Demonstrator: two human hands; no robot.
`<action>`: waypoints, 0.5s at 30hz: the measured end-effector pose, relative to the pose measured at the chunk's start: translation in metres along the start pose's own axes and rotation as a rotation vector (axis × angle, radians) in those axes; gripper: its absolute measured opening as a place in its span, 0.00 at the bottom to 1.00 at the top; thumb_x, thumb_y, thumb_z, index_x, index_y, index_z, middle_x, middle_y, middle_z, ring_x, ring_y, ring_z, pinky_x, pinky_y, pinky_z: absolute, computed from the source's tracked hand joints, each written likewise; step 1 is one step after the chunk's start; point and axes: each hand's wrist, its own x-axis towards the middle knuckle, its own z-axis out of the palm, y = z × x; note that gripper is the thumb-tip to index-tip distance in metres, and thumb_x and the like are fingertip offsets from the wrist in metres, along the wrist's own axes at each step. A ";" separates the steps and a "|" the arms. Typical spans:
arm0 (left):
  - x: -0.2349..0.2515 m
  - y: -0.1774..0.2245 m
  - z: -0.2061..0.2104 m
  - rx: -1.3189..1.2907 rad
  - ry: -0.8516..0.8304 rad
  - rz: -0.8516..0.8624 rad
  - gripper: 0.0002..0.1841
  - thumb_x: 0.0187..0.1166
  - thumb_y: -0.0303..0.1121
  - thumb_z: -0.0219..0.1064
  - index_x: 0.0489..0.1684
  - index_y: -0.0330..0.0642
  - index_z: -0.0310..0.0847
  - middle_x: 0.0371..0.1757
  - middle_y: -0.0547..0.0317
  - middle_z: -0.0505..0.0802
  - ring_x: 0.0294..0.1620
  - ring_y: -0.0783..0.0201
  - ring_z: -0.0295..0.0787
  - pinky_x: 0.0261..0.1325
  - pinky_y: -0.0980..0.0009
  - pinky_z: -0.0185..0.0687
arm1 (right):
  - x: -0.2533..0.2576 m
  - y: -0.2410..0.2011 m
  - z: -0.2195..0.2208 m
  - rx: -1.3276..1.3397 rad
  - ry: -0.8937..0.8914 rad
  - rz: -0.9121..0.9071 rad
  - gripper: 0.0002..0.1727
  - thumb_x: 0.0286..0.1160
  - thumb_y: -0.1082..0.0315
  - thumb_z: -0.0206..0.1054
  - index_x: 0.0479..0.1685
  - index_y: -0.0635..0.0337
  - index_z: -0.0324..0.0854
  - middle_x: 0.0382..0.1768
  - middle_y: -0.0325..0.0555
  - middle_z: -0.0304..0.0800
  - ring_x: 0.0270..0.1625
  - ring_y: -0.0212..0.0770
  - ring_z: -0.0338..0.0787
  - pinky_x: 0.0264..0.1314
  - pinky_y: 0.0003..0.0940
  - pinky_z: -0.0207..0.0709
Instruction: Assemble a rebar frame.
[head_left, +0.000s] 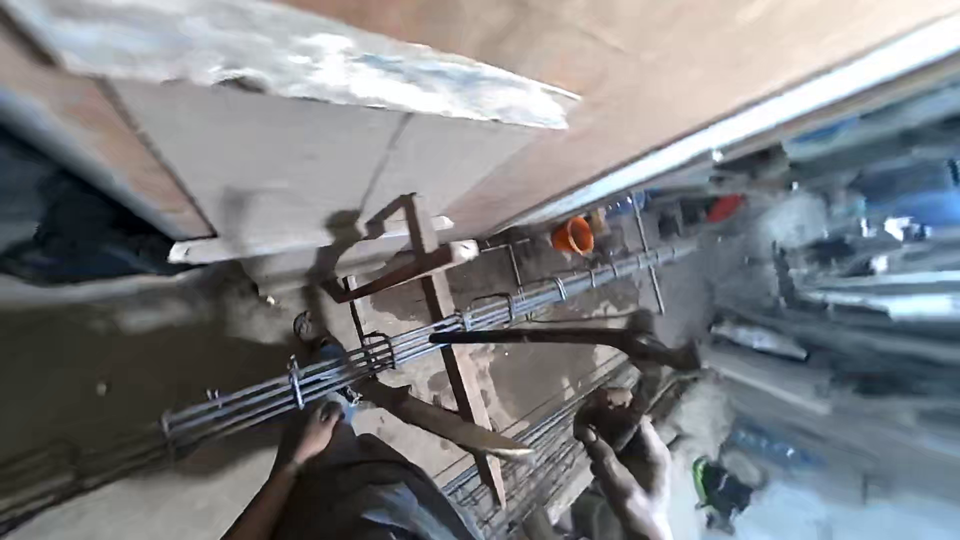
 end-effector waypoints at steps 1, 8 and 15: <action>-0.011 -0.004 -0.006 -0.029 0.025 -0.007 0.24 0.93 0.38 0.55 0.78 0.28 0.71 0.68 0.30 0.86 0.68 0.40 0.86 0.75 0.46 0.77 | -0.021 -0.003 -0.004 0.080 0.105 0.004 0.26 0.70 0.61 0.78 0.69 0.40 0.78 0.53 0.33 0.89 0.41 0.29 0.90 0.41 0.24 0.88; -0.082 -0.001 -0.052 0.214 0.168 0.029 0.22 0.94 0.36 0.51 0.73 0.25 0.75 0.65 0.32 0.90 0.70 0.41 0.85 0.79 0.47 0.72 | -0.040 0.052 -0.048 0.150 0.332 0.158 0.12 0.82 0.71 0.61 0.55 0.67 0.84 0.31 0.39 0.92 0.22 0.26 0.81 0.23 0.23 0.76; -0.127 -0.037 -0.079 0.105 0.380 -0.081 0.25 0.95 0.40 0.49 0.78 0.27 0.70 0.66 0.32 0.89 0.64 0.42 0.88 0.69 0.46 0.79 | -0.013 0.168 -0.059 0.101 -0.258 0.122 0.12 0.80 0.63 0.70 0.48 0.65 0.88 0.40 0.40 0.93 0.42 0.27 0.90 0.55 0.30 0.85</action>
